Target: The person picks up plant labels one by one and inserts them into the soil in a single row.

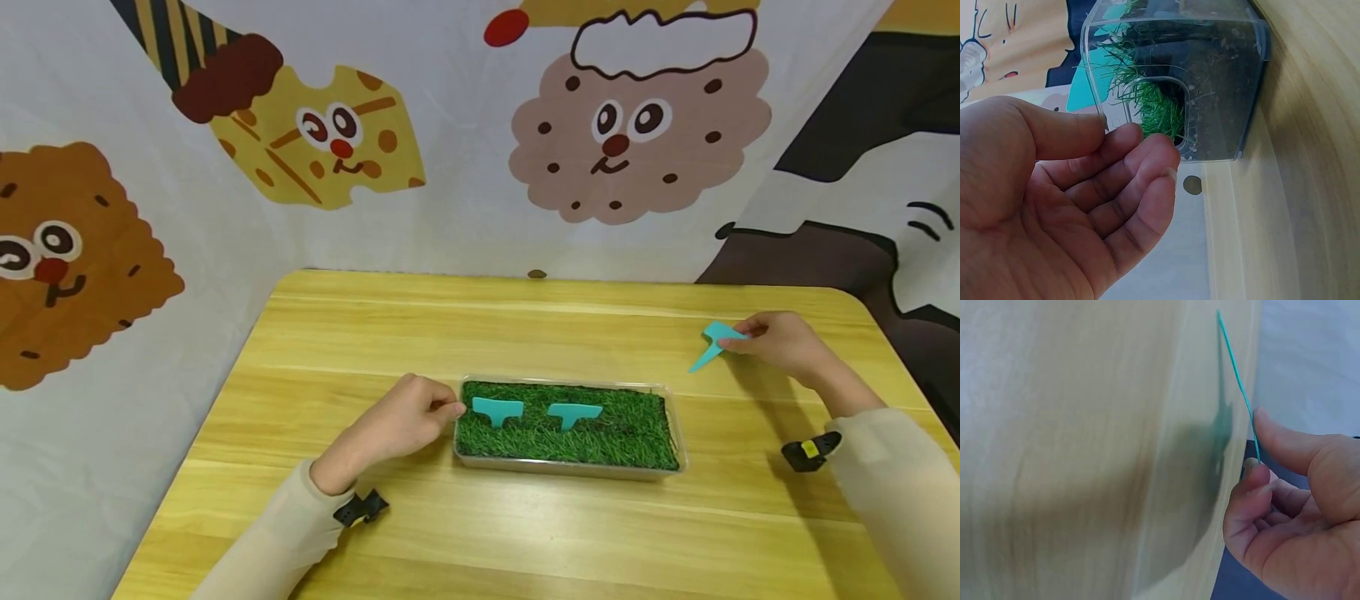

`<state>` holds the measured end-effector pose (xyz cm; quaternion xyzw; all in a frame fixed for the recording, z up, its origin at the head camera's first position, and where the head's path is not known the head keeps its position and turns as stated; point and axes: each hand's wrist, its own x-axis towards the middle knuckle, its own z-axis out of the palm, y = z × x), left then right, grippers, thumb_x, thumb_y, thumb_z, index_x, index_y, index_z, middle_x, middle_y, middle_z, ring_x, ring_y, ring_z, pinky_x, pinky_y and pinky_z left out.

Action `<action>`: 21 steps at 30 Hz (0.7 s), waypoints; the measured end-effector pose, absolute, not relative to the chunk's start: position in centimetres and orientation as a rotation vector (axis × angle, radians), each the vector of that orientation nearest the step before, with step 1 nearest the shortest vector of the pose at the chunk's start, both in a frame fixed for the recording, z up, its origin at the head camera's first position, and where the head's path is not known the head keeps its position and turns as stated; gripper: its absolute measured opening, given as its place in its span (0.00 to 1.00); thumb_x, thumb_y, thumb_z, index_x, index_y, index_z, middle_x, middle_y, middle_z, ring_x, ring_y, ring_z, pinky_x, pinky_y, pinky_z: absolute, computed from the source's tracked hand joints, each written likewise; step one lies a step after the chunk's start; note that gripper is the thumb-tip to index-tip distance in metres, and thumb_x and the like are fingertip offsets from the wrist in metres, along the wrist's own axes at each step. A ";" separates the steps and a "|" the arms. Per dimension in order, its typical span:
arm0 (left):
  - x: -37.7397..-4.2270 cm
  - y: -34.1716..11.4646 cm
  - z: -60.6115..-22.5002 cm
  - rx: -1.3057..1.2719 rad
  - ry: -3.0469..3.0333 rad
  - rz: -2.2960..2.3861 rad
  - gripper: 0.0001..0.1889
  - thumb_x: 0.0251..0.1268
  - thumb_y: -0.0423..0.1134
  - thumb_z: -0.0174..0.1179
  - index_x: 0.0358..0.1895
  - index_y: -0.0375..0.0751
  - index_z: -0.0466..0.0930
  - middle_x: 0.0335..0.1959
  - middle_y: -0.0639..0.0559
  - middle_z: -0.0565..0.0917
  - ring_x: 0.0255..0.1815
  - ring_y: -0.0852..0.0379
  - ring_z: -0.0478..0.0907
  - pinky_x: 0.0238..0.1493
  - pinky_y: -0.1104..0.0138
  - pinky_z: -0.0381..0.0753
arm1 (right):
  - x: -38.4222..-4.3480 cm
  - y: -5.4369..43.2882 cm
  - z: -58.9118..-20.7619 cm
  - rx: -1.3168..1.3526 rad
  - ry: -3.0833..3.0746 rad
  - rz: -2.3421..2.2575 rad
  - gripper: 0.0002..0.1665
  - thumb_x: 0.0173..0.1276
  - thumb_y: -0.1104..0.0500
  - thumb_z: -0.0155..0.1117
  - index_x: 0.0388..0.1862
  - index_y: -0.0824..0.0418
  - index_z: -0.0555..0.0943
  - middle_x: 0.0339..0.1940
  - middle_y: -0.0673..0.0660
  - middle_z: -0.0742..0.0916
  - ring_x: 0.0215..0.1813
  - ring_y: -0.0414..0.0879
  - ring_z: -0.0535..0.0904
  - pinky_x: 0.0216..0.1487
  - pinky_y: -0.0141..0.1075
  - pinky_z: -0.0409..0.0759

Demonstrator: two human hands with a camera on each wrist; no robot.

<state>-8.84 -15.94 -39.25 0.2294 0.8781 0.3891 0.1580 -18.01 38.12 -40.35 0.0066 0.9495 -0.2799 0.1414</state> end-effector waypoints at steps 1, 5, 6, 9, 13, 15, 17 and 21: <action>-8.8 -15.9 -39.2 0.657 2.512 1.112 0.23 0.79 0.35 0.60 0.18 0.48 0.71 0.12 0.60 0.61 0.14 0.65 0.55 0.21 0.71 0.60 | -18.0 38.2 -40.2 0.013 2.742 -0.826 0.39 0.78 0.46 0.66 0.63 0.82 0.73 0.54 0.76 0.81 0.47 0.62 0.79 0.38 0.42 0.80; -8.9 -15.9 -39.2 0.663 2.512 1.111 0.23 0.79 0.35 0.60 0.18 0.48 0.71 0.12 0.60 0.61 0.14 0.65 0.55 0.21 0.71 0.60 | -17.7 38.5 -39.7 -0.029 2.706 -0.905 0.33 0.81 0.53 0.62 0.65 0.84 0.72 0.50 0.72 0.84 0.41 0.52 0.82 0.37 0.41 0.83; -8.9 -15.9 -39.2 0.666 2.513 1.109 0.23 0.79 0.35 0.60 0.18 0.48 0.71 0.13 0.60 0.61 0.14 0.65 0.55 0.21 0.71 0.60 | -17.6 38.5 -39.5 -0.035 2.696 -0.919 0.32 0.82 0.54 0.61 0.65 0.84 0.71 0.48 0.71 0.85 0.40 0.51 0.82 0.37 0.40 0.83; -8.9 -15.9 -39.2 0.674 2.514 1.109 0.22 0.79 0.34 0.60 0.19 0.47 0.72 0.13 0.60 0.62 0.14 0.66 0.56 0.21 0.71 0.60 | -17.3 38.7 -38.9 -0.050 2.677 -0.946 0.28 0.84 0.57 0.56 0.64 0.84 0.72 0.44 0.66 0.86 0.39 0.48 0.82 0.38 0.39 0.84; -8.9 -15.9 -39.2 0.676 2.511 1.110 0.22 0.79 0.34 0.60 0.19 0.44 0.73 0.13 0.60 0.62 0.14 0.66 0.56 0.21 0.71 0.61 | -17.1 38.6 -38.1 -0.060 2.687 -0.968 0.26 0.85 0.58 0.54 0.63 0.82 0.74 0.42 0.60 0.87 0.39 0.42 0.82 0.39 0.37 0.84; -8.9 -15.9 -39.1 0.675 2.512 1.109 0.22 0.79 0.34 0.60 0.19 0.44 0.73 0.13 0.60 0.62 0.14 0.66 0.56 0.21 0.71 0.61 | -17.0 38.5 -37.8 -0.066 2.712 -0.979 0.25 0.85 0.58 0.55 0.62 0.82 0.74 0.42 0.61 0.88 0.38 0.40 0.83 0.38 0.36 0.85; -8.9 -15.9 -39.1 0.676 2.518 1.104 0.23 0.79 0.34 0.60 0.18 0.47 0.71 0.13 0.60 0.62 0.14 0.66 0.56 0.21 0.71 0.61 | -16.9 38.4 -37.5 -0.067 2.745 -0.986 0.25 0.85 0.58 0.56 0.61 0.81 0.75 0.41 0.61 0.88 0.37 0.38 0.83 0.37 0.35 0.85; -8.9 -15.8 -39.1 0.676 2.523 1.097 0.23 0.79 0.34 0.60 0.18 0.49 0.70 0.13 0.60 0.62 0.14 0.66 0.57 0.21 0.71 0.62 | -16.5 38.0 -37.1 -0.046 2.814 -1.001 0.23 0.85 0.57 0.56 0.58 0.80 0.77 0.40 0.63 0.87 0.35 0.37 0.82 0.36 0.33 0.85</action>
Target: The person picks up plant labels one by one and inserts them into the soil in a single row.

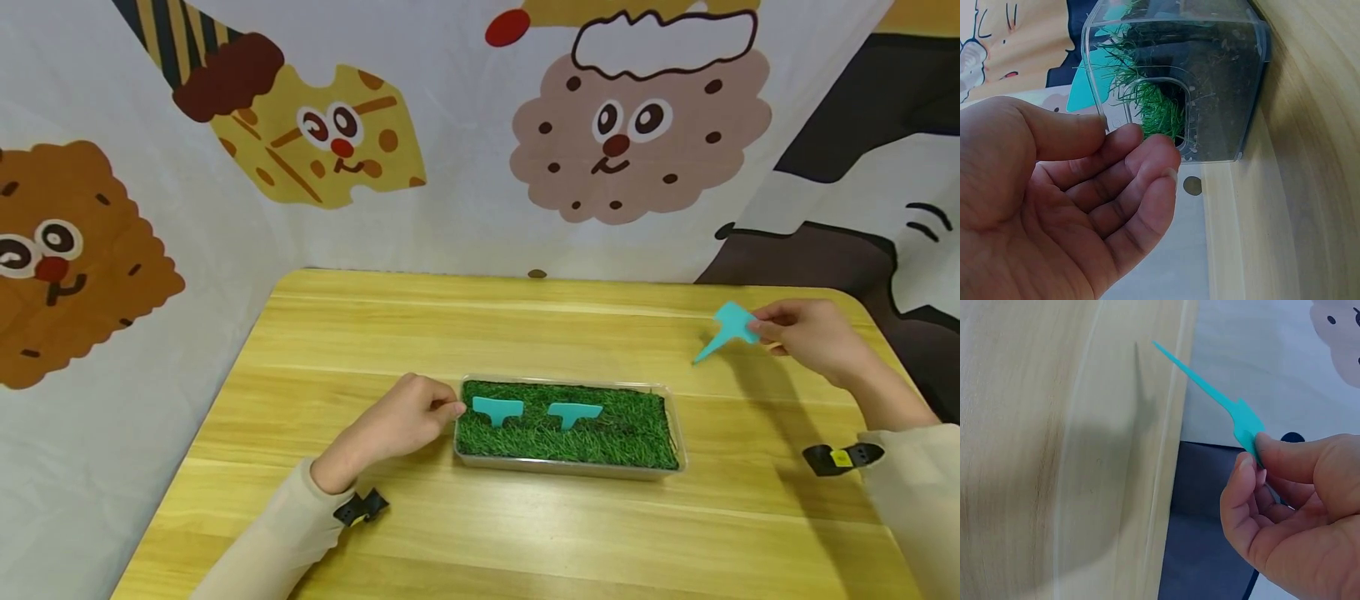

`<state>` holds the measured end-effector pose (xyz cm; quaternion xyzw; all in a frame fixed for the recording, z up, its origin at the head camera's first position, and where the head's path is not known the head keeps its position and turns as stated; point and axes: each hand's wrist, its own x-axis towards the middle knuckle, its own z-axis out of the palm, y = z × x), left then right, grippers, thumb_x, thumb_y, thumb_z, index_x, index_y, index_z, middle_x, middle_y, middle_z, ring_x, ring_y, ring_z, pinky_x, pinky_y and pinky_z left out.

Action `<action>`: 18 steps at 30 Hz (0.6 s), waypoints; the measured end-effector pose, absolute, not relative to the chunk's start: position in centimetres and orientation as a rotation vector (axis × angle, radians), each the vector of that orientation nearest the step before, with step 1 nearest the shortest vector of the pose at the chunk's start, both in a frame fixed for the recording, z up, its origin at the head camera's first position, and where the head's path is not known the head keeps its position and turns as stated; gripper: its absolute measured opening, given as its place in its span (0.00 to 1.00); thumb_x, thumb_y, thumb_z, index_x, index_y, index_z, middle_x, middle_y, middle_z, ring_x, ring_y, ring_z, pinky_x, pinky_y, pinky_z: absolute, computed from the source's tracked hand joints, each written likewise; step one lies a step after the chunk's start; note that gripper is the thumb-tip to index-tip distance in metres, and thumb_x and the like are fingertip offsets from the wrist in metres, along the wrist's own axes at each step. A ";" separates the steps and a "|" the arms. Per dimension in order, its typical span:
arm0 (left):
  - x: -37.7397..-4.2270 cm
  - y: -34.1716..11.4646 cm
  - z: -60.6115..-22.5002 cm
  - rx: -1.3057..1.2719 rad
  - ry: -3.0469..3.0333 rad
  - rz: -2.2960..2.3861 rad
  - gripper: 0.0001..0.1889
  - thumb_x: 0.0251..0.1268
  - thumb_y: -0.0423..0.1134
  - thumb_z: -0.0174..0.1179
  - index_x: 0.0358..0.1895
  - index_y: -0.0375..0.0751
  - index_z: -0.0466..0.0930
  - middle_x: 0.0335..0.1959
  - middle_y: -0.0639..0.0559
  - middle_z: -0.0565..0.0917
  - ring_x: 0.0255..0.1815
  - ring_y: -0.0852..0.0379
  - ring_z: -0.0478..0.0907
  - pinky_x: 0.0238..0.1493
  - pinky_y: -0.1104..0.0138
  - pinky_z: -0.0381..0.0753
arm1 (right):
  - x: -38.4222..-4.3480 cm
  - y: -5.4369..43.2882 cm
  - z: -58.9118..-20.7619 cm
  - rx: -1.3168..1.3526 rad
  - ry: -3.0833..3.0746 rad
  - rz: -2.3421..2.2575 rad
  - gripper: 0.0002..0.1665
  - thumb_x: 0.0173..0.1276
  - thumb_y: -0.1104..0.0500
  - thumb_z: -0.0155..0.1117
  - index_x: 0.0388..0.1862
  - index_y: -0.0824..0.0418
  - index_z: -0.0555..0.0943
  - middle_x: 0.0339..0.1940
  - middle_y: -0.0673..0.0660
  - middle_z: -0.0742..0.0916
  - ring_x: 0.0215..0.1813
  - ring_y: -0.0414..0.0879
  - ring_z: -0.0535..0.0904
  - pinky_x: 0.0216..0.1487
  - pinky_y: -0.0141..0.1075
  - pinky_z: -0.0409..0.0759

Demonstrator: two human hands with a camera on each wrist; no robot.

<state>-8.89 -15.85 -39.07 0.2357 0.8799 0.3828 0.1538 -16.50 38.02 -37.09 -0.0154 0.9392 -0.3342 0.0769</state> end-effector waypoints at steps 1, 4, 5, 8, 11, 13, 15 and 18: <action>-8.9 -15.8 -39.1 0.676 2.523 1.096 0.23 0.79 0.34 0.60 0.18 0.49 0.70 0.13 0.60 0.62 0.14 0.66 0.57 0.21 0.71 0.62 | -16.4 38.0 -37.1 -0.039 2.827 -1.009 0.22 0.85 0.57 0.55 0.58 0.79 0.78 0.40 0.62 0.87 0.35 0.36 0.82 0.36 0.33 0.86; -8.9 -15.8 -39.1 0.674 2.522 1.096 0.23 0.78 0.34 0.60 0.18 0.48 0.71 0.13 0.60 0.63 0.14 0.66 0.57 0.21 0.71 0.62 | -16.2 37.8 -37.0 -0.018 2.854 -1.038 0.21 0.85 0.58 0.55 0.58 0.78 0.78 0.39 0.60 0.86 0.35 0.34 0.81 0.36 0.33 0.86; -8.9 -15.8 -39.1 0.674 2.522 1.097 0.23 0.78 0.34 0.60 0.18 0.48 0.71 0.13 0.60 0.63 0.14 0.66 0.57 0.21 0.71 0.62 | -16.1 37.8 -36.9 -0.010 2.858 -1.050 0.21 0.85 0.58 0.55 0.58 0.79 0.78 0.39 0.58 0.87 0.35 0.32 0.80 0.35 0.32 0.86; -8.9 -15.8 -39.1 0.671 2.519 1.099 0.23 0.78 0.34 0.60 0.18 0.48 0.71 0.13 0.60 0.63 0.14 0.66 0.57 0.21 0.71 0.62 | -15.9 37.8 -36.8 0.007 2.876 -1.078 0.22 0.85 0.59 0.53 0.60 0.80 0.76 0.38 0.51 0.86 0.34 0.30 0.80 0.35 0.30 0.85; -8.8 -15.8 -39.0 0.666 2.516 1.102 0.23 0.79 0.34 0.60 0.18 0.48 0.70 0.13 0.60 0.62 0.14 0.66 0.57 0.21 0.71 0.61 | -15.7 37.8 -36.5 0.019 2.897 -1.113 0.21 0.85 0.61 0.52 0.61 0.80 0.75 0.37 0.43 0.84 0.34 0.27 0.79 0.34 0.28 0.84; -8.8 -15.8 -39.0 0.663 2.512 1.105 0.23 0.79 0.34 0.60 0.18 0.48 0.70 0.13 0.60 0.62 0.14 0.66 0.57 0.21 0.71 0.61 | -15.4 37.7 -36.3 0.023 2.912 -1.139 0.21 0.85 0.61 0.52 0.62 0.80 0.75 0.36 0.38 0.82 0.34 0.26 0.79 0.34 0.27 0.84; -8.8 -15.9 -39.0 0.661 2.510 1.107 0.23 0.79 0.34 0.60 0.18 0.48 0.70 0.13 0.60 0.62 0.14 0.66 0.57 0.21 0.71 0.61 | -15.1 37.6 -36.1 0.036 2.934 -1.147 0.21 0.85 0.61 0.53 0.62 0.79 0.76 0.36 0.35 0.81 0.34 0.25 0.79 0.34 0.26 0.83; -8.8 -15.9 -39.0 0.660 2.509 1.110 0.23 0.79 0.34 0.60 0.19 0.47 0.71 0.13 0.60 0.63 0.14 0.66 0.57 0.21 0.71 0.61 | -14.5 37.3 -35.9 0.078 2.970 -1.137 0.22 0.85 0.57 0.54 0.63 0.76 0.76 0.37 0.37 0.82 0.34 0.24 0.79 0.34 0.25 0.82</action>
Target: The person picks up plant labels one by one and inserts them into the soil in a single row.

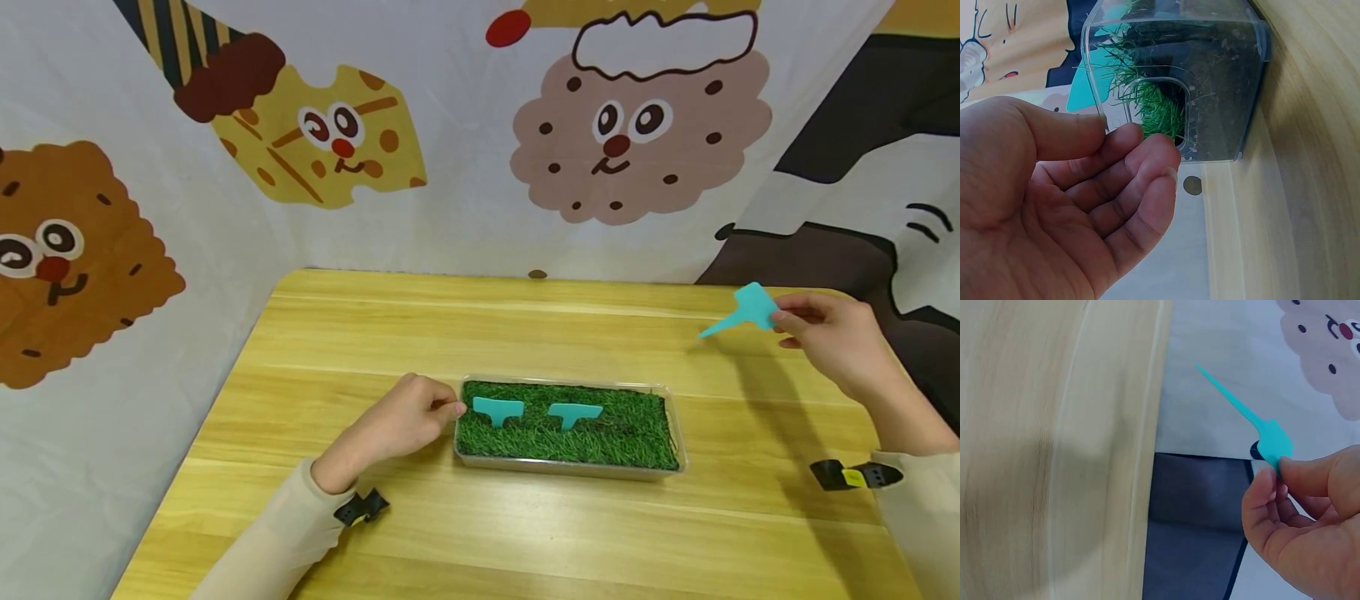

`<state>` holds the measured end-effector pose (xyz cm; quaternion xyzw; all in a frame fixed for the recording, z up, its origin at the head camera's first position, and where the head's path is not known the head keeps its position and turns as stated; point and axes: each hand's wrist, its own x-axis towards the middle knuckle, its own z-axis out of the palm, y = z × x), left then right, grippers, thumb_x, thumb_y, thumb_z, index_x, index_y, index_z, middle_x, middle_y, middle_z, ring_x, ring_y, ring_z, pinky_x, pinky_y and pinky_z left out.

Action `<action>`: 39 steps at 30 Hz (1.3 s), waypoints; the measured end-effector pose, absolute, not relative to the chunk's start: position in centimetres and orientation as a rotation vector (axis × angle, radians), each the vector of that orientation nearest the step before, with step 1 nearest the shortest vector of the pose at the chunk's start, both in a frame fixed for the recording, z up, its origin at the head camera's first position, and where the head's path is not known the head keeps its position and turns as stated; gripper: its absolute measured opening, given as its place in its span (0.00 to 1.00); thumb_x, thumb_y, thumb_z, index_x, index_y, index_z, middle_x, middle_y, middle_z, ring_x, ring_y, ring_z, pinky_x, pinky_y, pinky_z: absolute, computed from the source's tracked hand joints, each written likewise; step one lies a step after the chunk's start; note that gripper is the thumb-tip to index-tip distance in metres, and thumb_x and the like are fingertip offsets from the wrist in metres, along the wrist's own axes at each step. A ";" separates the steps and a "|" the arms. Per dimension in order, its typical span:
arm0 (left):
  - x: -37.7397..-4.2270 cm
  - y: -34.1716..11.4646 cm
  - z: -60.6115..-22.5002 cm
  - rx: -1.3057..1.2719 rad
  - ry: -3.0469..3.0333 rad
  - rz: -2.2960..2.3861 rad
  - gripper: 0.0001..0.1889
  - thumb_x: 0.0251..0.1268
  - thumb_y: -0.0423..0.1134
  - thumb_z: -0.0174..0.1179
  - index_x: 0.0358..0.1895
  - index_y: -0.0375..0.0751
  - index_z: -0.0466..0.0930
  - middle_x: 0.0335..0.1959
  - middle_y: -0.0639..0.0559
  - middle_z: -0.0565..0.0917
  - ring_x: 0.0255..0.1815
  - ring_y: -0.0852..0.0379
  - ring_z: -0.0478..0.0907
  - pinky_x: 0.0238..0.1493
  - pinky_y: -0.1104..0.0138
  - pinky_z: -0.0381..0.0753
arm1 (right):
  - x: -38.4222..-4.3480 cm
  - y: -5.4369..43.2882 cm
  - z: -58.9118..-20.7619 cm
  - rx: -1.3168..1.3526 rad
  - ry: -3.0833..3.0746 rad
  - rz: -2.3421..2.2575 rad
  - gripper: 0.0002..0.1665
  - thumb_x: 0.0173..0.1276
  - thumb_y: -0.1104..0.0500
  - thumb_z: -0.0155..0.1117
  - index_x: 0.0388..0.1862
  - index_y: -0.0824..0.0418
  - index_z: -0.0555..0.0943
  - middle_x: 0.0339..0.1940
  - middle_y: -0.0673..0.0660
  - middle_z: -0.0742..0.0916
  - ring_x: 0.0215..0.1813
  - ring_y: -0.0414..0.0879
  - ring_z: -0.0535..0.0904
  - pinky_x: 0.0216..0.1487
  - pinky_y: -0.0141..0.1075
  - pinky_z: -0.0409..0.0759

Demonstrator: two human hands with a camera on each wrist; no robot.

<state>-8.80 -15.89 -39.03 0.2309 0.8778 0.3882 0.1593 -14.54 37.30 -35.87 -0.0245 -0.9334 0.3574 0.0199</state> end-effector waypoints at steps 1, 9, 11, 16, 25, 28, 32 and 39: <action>-8.8 -15.9 -39.0 0.660 2.509 1.109 0.23 0.79 0.34 0.60 0.19 0.47 0.71 0.13 0.60 0.62 0.14 0.66 0.57 0.21 0.71 0.61 | -14.3 37.2 -35.8 -0.091 -2.888 1.082 0.23 0.85 0.56 0.54 0.62 0.75 0.77 0.38 0.40 0.83 0.34 0.23 0.79 0.34 0.24 0.82; -8.7 -15.8 -39.2 0.669 2.502 1.110 0.23 0.79 0.34 0.60 0.19 0.48 0.71 0.13 0.60 0.62 0.14 0.66 0.57 0.20 0.71 0.61 | -11.7 36.2 -35.3 -0.207 -2.808 0.950 0.24 0.84 0.51 0.56 0.63 0.70 0.79 0.44 0.44 0.82 0.34 0.21 0.74 0.31 0.23 0.75; -8.7 -15.7 -39.2 0.666 2.502 1.109 0.22 0.79 0.34 0.60 0.19 0.47 0.72 0.13 0.60 0.62 0.14 0.66 0.57 0.20 0.71 0.61 | -11.3 36.0 -35.2 -0.215 -2.781 0.942 0.24 0.84 0.51 0.57 0.63 0.69 0.80 0.41 0.36 0.81 0.33 0.20 0.74 0.31 0.23 0.75; -8.7 -15.8 -39.1 0.669 2.511 1.110 0.22 0.79 0.34 0.60 0.19 0.47 0.72 0.13 0.60 0.63 0.14 0.66 0.57 0.20 0.71 0.61 | -10.4 35.5 -34.8 -0.209 -2.719 0.951 0.22 0.83 0.53 0.58 0.63 0.69 0.80 0.39 0.33 0.80 0.33 0.21 0.75 0.32 0.20 0.74; -8.7 -16.0 -39.2 0.667 2.511 1.112 0.24 0.79 0.35 0.60 0.18 0.49 0.69 0.12 0.60 0.61 0.13 0.65 0.56 0.21 0.71 0.60 | -9.4 34.7 -34.5 -0.238 -2.633 1.034 0.18 0.83 0.57 0.58 0.62 0.67 0.78 0.42 0.36 0.80 0.36 0.26 0.77 0.39 0.15 0.74; -8.7 -16.0 -39.1 0.666 2.512 1.111 0.24 0.79 0.35 0.60 0.18 0.49 0.69 0.12 0.60 0.61 0.13 0.65 0.55 0.21 0.71 0.60 | -9.0 34.3 -34.6 -0.254 -2.592 1.074 0.13 0.82 0.58 0.59 0.58 0.62 0.80 0.42 0.37 0.81 0.36 0.27 0.77 0.40 0.15 0.74; -8.8 -16.0 -39.1 0.661 2.514 1.109 0.24 0.80 0.35 0.60 0.18 0.48 0.70 0.12 0.60 0.61 0.13 0.65 0.56 0.21 0.71 0.60 | -8.5 33.8 -34.6 -0.265 -2.525 1.165 0.07 0.81 0.59 0.60 0.54 0.51 0.81 0.42 0.33 0.81 0.37 0.28 0.78 0.41 0.15 0.74; -8.8 -15.9 -39.0 0.659 2.521 1.098 0.24 0.80 0.35 0.59 0.18 0.49 0.69 0.12 0.60 0.61 0.14 0.65 0.56 0.21 0.71 0.60 | -8.0 33.0 -34.7 -0.261 -2.422 1.241 0.09 0.79 0.63 0.63 0.54 0.55 0.83 0.43 0.36 0.83 0.37 0.31 0.79 0.42 0.15 0.76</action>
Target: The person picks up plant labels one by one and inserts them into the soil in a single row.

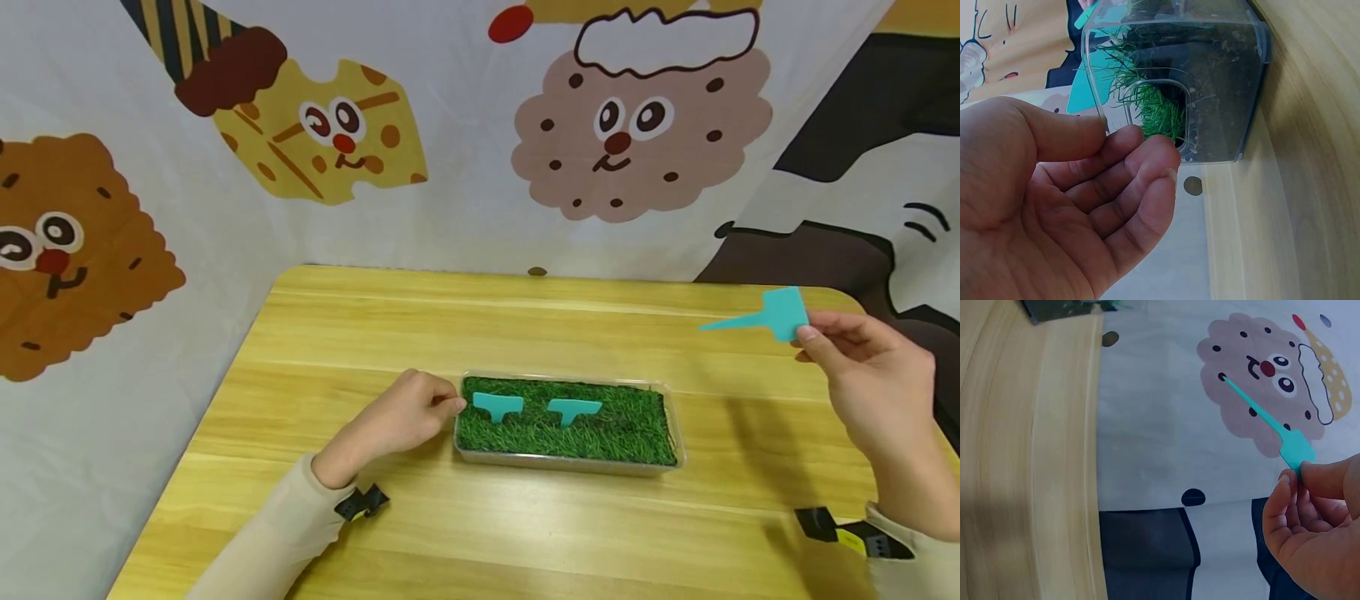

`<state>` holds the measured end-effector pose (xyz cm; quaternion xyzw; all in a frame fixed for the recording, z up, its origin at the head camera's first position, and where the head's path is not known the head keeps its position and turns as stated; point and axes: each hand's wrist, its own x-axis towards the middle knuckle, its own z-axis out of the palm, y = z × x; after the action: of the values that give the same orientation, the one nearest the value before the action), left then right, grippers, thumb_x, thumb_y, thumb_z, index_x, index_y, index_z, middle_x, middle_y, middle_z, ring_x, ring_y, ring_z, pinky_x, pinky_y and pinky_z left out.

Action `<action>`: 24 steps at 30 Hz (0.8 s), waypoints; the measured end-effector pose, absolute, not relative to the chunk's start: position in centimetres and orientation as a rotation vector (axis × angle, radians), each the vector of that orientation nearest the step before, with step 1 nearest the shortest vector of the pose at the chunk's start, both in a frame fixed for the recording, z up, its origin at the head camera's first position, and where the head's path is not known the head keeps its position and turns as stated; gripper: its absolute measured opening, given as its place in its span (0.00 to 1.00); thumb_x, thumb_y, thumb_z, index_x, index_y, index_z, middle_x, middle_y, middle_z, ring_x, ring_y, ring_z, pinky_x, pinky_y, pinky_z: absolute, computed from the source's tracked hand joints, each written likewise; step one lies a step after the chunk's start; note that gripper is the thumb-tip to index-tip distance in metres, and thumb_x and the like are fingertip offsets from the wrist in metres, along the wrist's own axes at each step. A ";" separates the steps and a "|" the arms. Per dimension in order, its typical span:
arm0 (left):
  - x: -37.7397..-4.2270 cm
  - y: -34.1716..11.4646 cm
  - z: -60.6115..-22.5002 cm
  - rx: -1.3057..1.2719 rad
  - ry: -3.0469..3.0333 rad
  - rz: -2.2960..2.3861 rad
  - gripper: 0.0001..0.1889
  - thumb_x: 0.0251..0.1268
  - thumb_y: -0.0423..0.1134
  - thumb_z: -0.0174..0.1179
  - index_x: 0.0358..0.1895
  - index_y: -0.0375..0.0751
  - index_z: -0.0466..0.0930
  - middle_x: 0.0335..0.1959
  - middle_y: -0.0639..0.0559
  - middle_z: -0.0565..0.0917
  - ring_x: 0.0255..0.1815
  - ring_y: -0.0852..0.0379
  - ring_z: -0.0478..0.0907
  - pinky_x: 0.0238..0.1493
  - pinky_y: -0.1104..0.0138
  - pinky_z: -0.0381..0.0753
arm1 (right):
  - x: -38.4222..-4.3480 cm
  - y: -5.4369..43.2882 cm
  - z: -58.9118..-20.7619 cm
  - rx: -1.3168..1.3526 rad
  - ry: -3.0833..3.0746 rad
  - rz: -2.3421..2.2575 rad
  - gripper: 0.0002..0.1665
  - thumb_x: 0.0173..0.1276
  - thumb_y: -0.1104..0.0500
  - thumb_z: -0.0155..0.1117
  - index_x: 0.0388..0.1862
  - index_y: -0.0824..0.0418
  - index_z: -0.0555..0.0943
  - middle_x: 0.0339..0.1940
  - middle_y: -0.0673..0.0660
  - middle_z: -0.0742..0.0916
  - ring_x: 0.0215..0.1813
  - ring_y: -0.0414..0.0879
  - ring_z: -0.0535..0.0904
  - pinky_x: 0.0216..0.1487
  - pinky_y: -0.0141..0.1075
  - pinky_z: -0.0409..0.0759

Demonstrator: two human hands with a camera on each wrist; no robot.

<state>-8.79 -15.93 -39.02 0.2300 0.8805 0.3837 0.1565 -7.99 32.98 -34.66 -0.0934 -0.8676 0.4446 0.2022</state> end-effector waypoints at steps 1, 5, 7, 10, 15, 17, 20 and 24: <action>-8.8 -15.9 -39.0 0.657 2.521 1.097 0.24 0.80 0.35 0.59 0.18 0.49 0.68 0.12 0.60 0.61 0.14 0.65 0.56 0.21 0.71 0.60 | -7.9 32.9 -34.7 -0.258 -2.410 1.245 0.09 0.78 0.63 0.63 0.54 0.56 0.83 0.43 0.36 0.83 0.37 0.31 0.80 0.42 0.16 0.76; -8.8 -15.9 -39.0 0.654 2.519 1.099 0.24 0.80 0.35 0.59 0.18 0.49 0.67 0.12 0.60 0.61 0.14 0.64 0.56 0.21 0.71 0.60 | -7.7 32.4 -34.7 -0.259 -2.379 1.259 0.10 0.77 0.65 0.65 0.54 0.60 0.84 0.42 0.38 0.84 0.36 0.31 0.81 0.43 0.16 0.76; -8.8 -15.9 -39.0 0.655 2.518 1.101 0.24 0.79 0.35 0.59 0.18 0.49 0.67 0.12 0.60 0.60 0.14 0.64 0.56 0.21 0.71 0.60 | -7.5 32.2 -34.8 -0.273 -2.373 1.270 0.10 0.77 0.65 0.65 0.55 0.60 0.84 0.42 0.39 0.84 0.36 0.31 0.81 0.43 0.16 0.76; -8.8 -15.9 -39.0 0.658 2.517 1.098 0.24 0.80 0.35 0.59 0.18 0.49 0.67 0.12 0.60 0.60 0.14 0.64 0.56 0.21 0.71 0.60 | -7.3 31.9 -34.8 -0.296 -2.366 1.281 0.11 0.77 0.65 0.65 0.55 0.62 0.84 0.42 0.40 0.85 0.36 0.32 0.81 0.44 0.16 0.77; -8.8 -15.9 -39.0 0.660 2.517 1.098 0.24 0.80 0.35 0.59 0.18 0.49 0.68 0.12 0.60 0.61 0.14 0.65 0.56 0.21 0.71 0.60 | -7.2 31.3 -34.8 -0.302 -2.340 1.297 0.12 0.76 0.66 0.66 0.55 0.65 0.85 0.42 0.40 0.86 0.36 0.33 0.82 0.44 0.17 0.77; -8.8 -15.9 -39.0 0.660 2.518 1.100 0.24 0.79 0.35 0.59 0.18 0.49 0.68 0.12 0.60 0.61 0.14 0.65 0.56 0.21 0.71 0.60 | -7.1 31.1 -34.7 -0.296 -2.328 1.305 0.13 0.75 0.67 0.66 0.55 0.67 0.85 0.42 0.41 0.86 0.36 0.33 0.82 0.45 0.17 0.77; -8.8 -15.9 -39.0 0.659 2.518 1.102 0.24 0.79 0.35 0.60 0.18 0.49 0.68 0.12 0.60 0.61 0.14 0.65 0.56 0.21 0.71 0.60 | -6.9 30.8 -34.6 -0.290 -2.323 1.305 0.13 0.74 0.68 0.67 0.56 0.69 0.85 0.41 0.42 0.86 0.36 0.33 0.82 0.46 0.17 0.77; -8.8 -15.9 -39.0 0.661 2.518 1.105 0.24 0.79 0.35 0.60 0.18 0.49 0.68 0.12 0.60 0.61 0.14 0.65 0.56 0.21 0.71 0.60 | -6.7 30.6 -34.5 -0.273 -2.318 1.303 0.13 0.74 0.70 0.67 0.55 0.69 0.86 0.41 0.42 0.87 0.36 0.34 0.82 0.46 0.18 0.77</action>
<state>-8.79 -15.89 -38.97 0.2310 0.8794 0.3859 0.1561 -6.72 30.57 -34.50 -0.0994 -0.8434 0.4742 0.2321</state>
